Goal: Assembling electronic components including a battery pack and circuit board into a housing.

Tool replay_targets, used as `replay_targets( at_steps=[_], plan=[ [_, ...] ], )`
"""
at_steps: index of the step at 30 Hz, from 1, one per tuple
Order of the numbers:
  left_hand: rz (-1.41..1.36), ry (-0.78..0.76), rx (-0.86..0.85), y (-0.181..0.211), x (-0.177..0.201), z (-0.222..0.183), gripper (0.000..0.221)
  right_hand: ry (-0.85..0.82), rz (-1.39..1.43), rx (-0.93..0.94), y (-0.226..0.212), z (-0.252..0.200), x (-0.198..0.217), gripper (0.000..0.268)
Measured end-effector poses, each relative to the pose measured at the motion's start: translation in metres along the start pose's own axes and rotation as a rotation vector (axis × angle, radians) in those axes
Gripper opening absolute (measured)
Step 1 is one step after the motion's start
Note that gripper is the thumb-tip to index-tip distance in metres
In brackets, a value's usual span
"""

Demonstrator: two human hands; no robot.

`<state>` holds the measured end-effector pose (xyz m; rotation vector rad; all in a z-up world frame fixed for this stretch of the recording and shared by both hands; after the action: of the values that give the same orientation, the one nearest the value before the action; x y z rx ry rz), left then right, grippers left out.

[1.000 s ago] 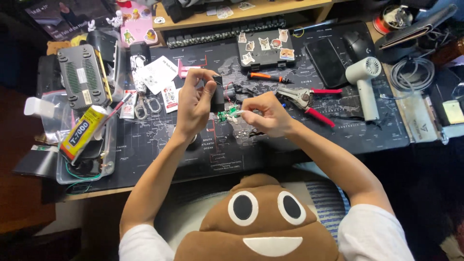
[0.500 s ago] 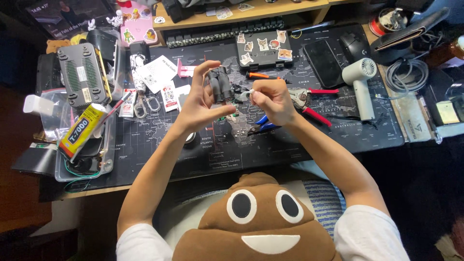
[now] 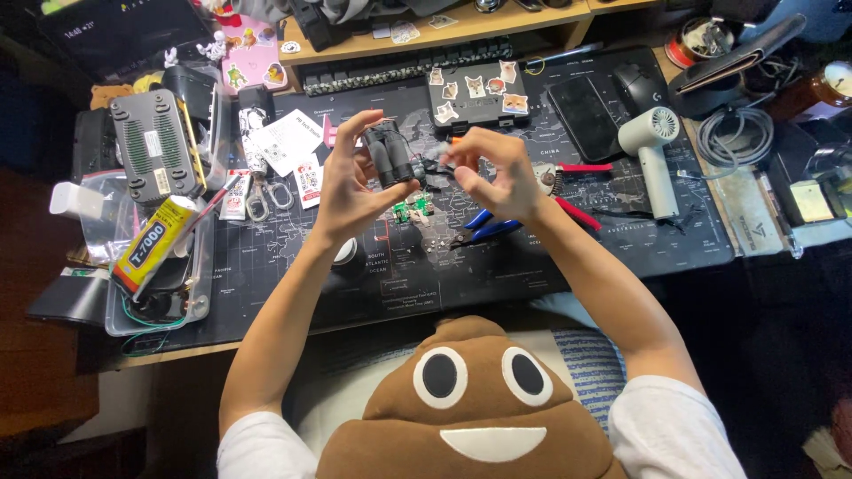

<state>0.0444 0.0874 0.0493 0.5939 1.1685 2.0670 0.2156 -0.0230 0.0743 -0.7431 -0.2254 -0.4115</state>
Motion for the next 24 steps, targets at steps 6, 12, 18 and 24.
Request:
replay_targets(
  at_steps=[6,12,18,24],
  plan=[
    [0.078,0.016,-0.038,0.0,0.002,0.001,0.102,0.062,-0.017,-0.011,0.016,-0.012,-0.002,0.052],
    [0.109,0.001,-0.048,-0.005,0.002,0.0,0.105,0.11,-0.11,0.043,0.01,-0.011,-0.006,0.039],
    [0.133,0.001,-0.074,-0.016,0.004,-0.001,0.096,0.153,-0.146,0.063,-0.009,-0.005,-0.008,0.009],
    [0.17,0.083,-0.113,-0.014,0.015,-0.003,0.088,0.211,-0.131,0.099,-0.021,-0.007,-0.005,0.008]
  ],
)
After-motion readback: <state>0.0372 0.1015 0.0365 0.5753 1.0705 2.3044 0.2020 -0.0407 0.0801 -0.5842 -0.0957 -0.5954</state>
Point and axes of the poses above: each hand's wrist, its own z-axis towards the middle knuckle, its own x-axis out of the back of the hand, y = z × x, the point moved 10 cm from there along z, towards the middle knuckle, and after that the axes turned 3 degrees about -y, right-handed, at the moved point
